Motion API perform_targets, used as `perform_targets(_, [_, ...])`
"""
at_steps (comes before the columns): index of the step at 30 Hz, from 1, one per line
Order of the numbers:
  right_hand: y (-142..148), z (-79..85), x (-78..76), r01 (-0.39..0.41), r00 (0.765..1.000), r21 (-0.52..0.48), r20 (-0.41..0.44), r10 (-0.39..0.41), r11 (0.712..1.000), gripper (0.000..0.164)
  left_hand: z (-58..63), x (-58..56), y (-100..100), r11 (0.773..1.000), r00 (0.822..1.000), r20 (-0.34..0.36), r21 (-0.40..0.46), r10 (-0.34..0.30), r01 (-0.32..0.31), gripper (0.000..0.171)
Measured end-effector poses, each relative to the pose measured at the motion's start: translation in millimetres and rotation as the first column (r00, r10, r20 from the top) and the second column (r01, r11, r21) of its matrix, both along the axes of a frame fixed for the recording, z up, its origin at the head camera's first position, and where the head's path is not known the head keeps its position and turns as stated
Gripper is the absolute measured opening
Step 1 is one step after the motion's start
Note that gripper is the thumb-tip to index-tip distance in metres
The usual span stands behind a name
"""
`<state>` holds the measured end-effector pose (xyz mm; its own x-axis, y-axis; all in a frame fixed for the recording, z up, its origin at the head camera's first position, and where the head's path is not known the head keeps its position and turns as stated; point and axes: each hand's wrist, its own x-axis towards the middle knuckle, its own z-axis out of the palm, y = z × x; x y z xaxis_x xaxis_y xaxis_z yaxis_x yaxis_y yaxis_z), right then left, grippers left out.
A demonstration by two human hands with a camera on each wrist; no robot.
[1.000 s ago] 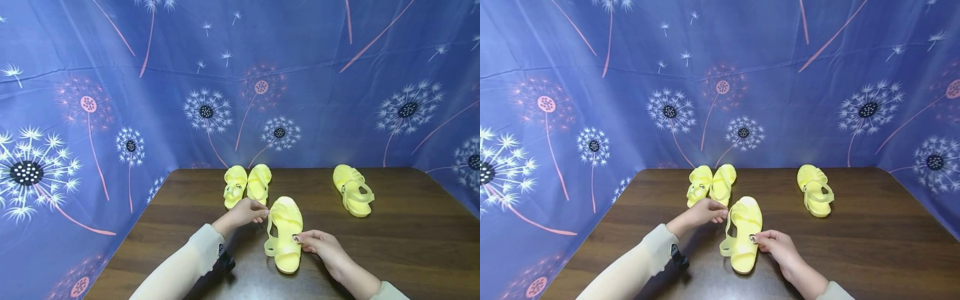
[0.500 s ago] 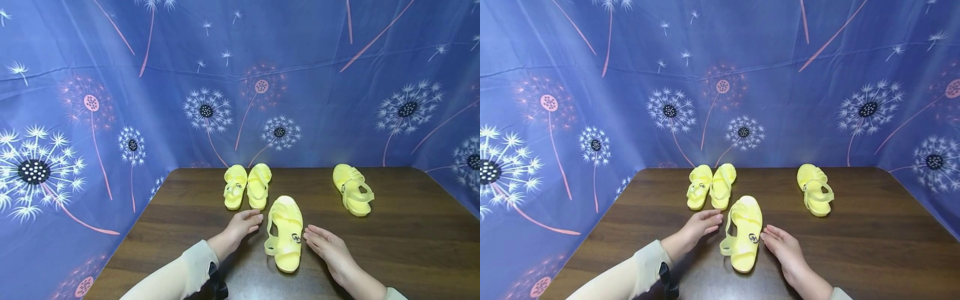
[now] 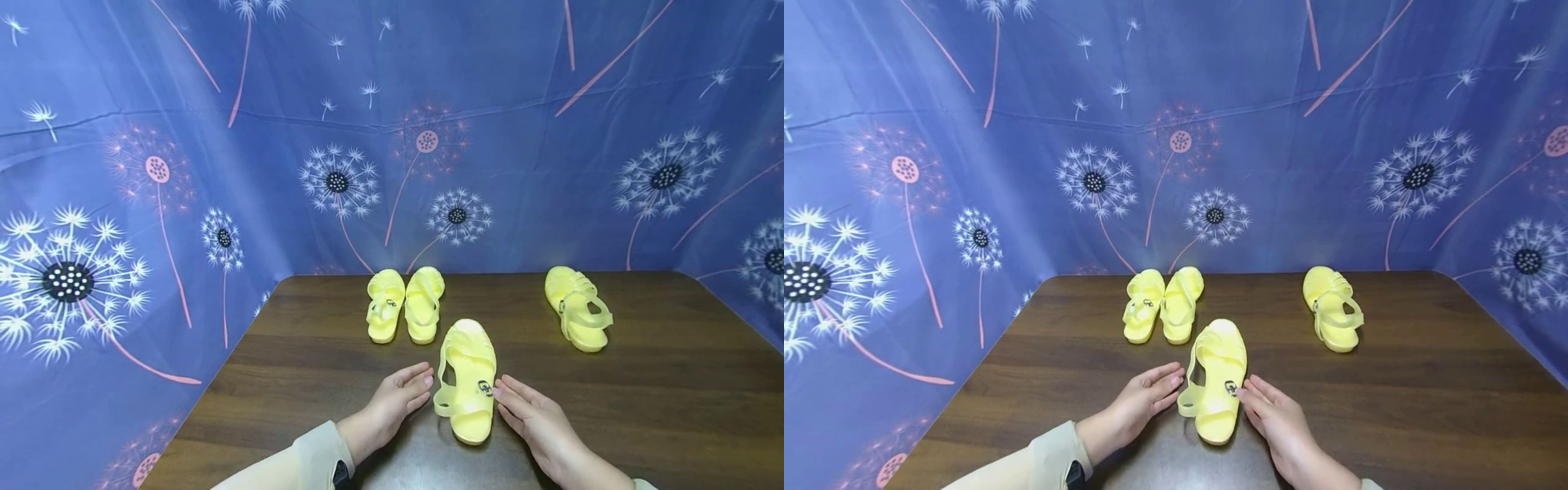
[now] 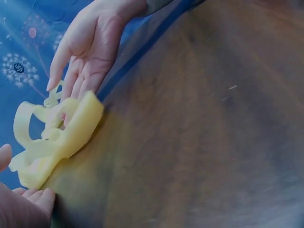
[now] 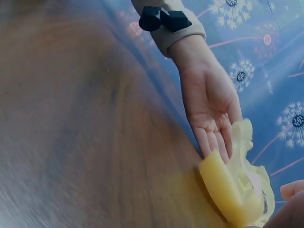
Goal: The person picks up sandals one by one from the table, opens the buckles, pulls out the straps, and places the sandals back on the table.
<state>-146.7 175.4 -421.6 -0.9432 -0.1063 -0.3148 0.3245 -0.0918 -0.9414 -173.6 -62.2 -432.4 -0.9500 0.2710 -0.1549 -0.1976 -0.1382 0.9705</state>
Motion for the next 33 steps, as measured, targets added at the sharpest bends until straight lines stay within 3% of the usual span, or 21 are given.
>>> perform_targets(9, [-10, -2.5, 9.7, -0.011, 1.0, 0.043, -0.016, 0.012, 0.999, 0.069, -1.9, 14.5, 3, 0.996, 0.994, 0.073, 0.04, -0.077, 0.074, 0.051])
perform_targets(16, [-18, -1.1, 14.5, 0.004, 1.0, 0.019, -0.026, -0.004, 1.0, 0.067, 1.5, 20.9, 9, 0.988, 0.985, 0.11, 0.096, -0.131, 0.121, 0.047])
perform_targets(26, [-20, -2.8, 10.4, 0.05, 0.999, 0.035, -0.006, -0.05, 0.998, 0.063, 4.7, 15.5, 18, 0.987, 0.989, 0.067, 0.093, -0.134, 0.128, 0.044])
perform_targets(33, [-14, 1.2, -0.4, 0.001, 1.0, 0.07, 0.016, -0.003, 0.998, 0.069, 3.3, 8.3, 28, 0.99, 0.991, 0.054, 0.079, -0.124, 0.119, 0.044])
